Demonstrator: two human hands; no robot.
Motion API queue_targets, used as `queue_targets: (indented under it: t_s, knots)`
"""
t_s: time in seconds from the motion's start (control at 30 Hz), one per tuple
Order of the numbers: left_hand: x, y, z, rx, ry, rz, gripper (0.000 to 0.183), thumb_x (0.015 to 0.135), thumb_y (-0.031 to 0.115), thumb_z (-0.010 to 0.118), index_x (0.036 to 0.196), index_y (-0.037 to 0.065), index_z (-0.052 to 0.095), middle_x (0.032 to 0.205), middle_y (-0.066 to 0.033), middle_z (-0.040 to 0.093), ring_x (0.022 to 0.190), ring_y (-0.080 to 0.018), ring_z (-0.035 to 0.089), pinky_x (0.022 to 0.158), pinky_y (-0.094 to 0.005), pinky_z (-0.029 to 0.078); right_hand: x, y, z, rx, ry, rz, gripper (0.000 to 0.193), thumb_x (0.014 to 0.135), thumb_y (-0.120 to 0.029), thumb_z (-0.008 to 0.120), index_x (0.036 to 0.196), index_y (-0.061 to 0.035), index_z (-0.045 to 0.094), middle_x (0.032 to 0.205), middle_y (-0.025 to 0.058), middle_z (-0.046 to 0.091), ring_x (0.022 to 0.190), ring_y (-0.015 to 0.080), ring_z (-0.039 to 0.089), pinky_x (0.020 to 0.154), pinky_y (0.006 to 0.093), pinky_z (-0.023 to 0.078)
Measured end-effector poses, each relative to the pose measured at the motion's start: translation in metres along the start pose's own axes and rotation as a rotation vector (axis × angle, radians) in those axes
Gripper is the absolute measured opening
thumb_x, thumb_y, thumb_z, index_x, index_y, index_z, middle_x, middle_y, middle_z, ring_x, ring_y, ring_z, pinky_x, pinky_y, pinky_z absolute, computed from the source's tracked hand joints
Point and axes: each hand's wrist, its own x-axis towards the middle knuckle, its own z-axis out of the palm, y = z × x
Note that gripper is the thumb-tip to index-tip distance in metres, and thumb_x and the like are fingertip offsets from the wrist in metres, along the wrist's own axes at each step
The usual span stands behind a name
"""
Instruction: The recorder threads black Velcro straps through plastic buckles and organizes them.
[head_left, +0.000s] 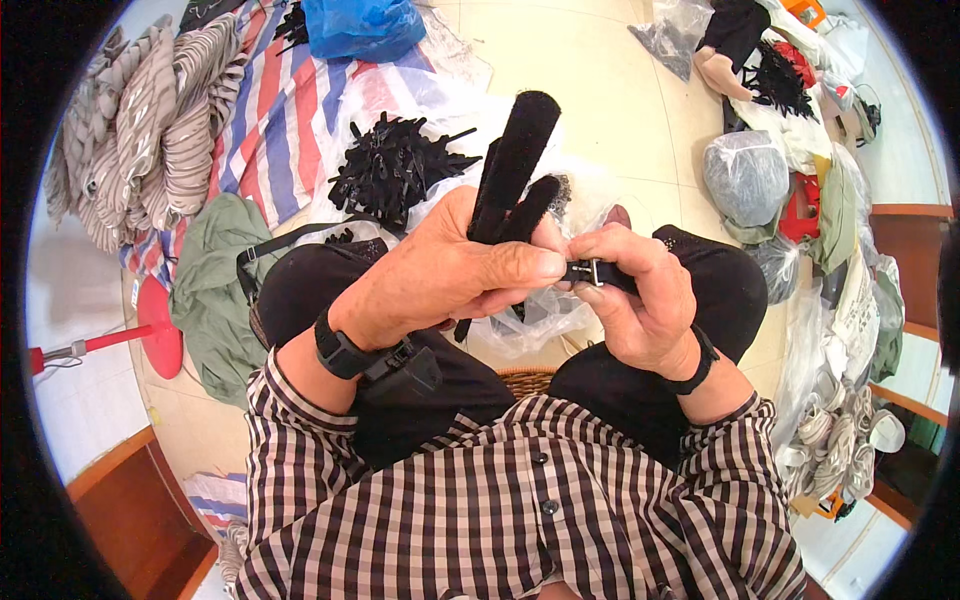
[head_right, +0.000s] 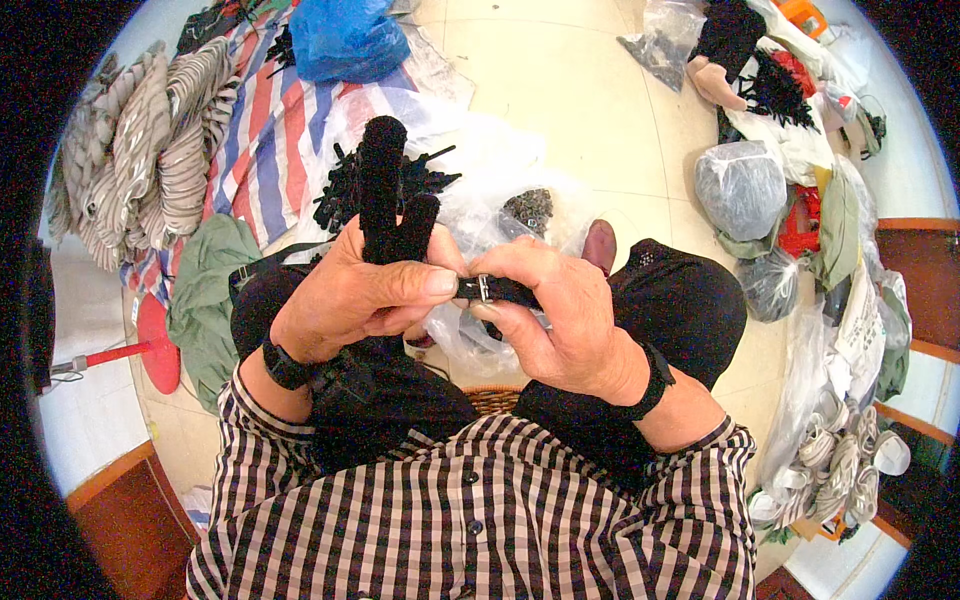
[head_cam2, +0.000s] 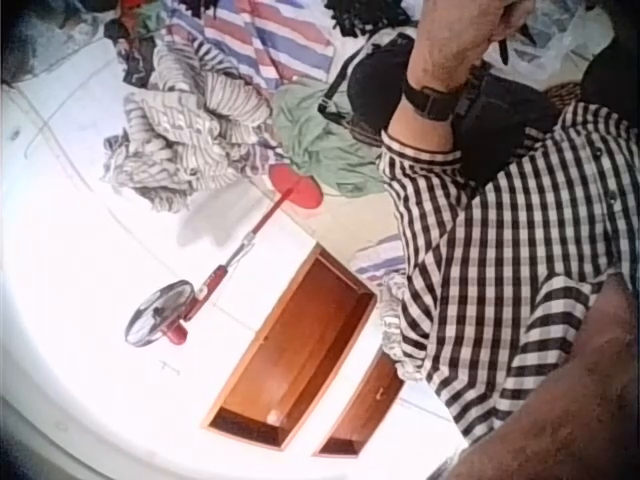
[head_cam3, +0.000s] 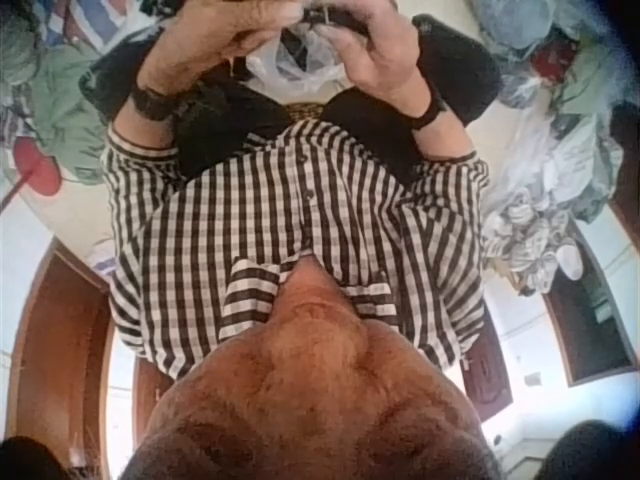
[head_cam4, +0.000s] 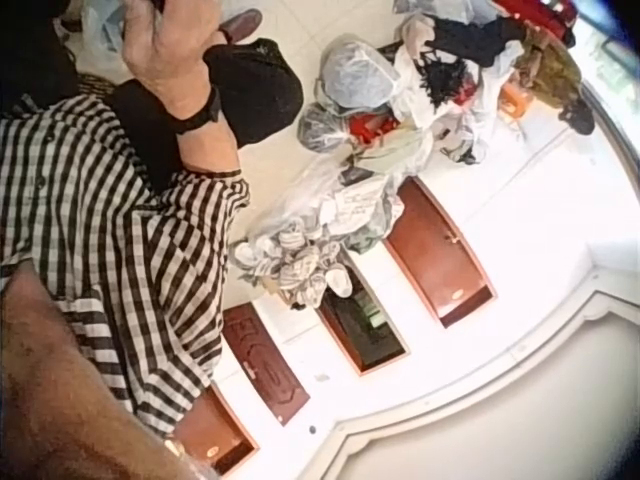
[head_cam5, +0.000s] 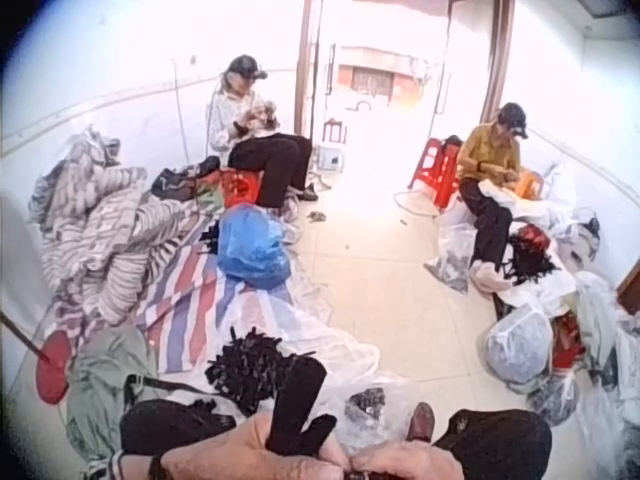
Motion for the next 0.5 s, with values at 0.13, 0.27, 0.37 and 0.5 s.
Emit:
queue_targets:
  t_s: [0.13, 0.27, 0.37, 0.5]
  knots:
    - [0.0, 0.0024, -0.0008, 0.048, 0.021, -0.019, 0.017, 0.081, 0.021, 0.063, 0.084, 0.005, 0.059, 0.05, 0.0006, 0.047, 0.037, -0.0037, 0.035, 0.035, -0.0187, 0.023, 0.002, -0.0005, 0.0007, -0.034, -0.008, -0.026, 0.032, 0.071, -0.004, 0.067, 0.099, 0.0023, 0.053, 0.089, 0.0149, 0.061, 0.07, 0.0293, 0.06, 0.059, 0.0339, 0.047]
    - [-0.0009, 0.0057, -0.0007, 0.095, 0.022, -0.046, 0.016, 0.081, 0.019, 0.063, 0.086, 0.004, 0.058, 0.052, -0.0009, 0.05, 0.037, -0.0035, 0.035, 0.035, -0.0184, 0.023, -0.0013, 0.0011, 0.0029, -0.034, -0.021, -0.022, 0.032, 0.072, -0.004, 0.065, 0.101, 0.0024, 0.053, 0.09, 0.0152, 0.061, 0.071, 0.0293, 0.06, 0.06, 0.0345, 0.047]
    - [0.0007, 0.0035, -0.0004, 0.07, 0.053, -0.058, 0.016, 0.081, 0.019, 0.063, 0.083, 0.004, 0.058, 0.051, -0.0005, 0.048, 0.037, -0.0036, 0.035, 0.035, -0.0187, 0.023, -0.0029, 0.0008, 0.0036, -0.006, -0.034, 0.064, 0.032, 0.073, -0.003, 0.064, 0.101, 0.0025, 0.053, 0.091, 0.0153, 0.061, 0.071, 0.0292, 0.06, 0.061, 0.0345, 0.048]
    - [-0.0007, 0.0016, -0.0004, -0.046, 0.055, -0.064, 0.015, 0.08, 0.018, 0.064, 0.082, 0.004, 0.056, 0.049, 0.0011, 0.043, 0.037, -0.0038, 0.034, 0.035, -0.0191, 0.023, 0.0022, -0.0015, 0.0004, 0.005, -0.057, 0.041, 0.032, 0.073, -0.004, 0.064, 0.102, 0.0023, 0.053, 0.09, 0.015, 0.061, 0.072, 0.0289, 0.061, 0.061, 0.0338, 0.048]
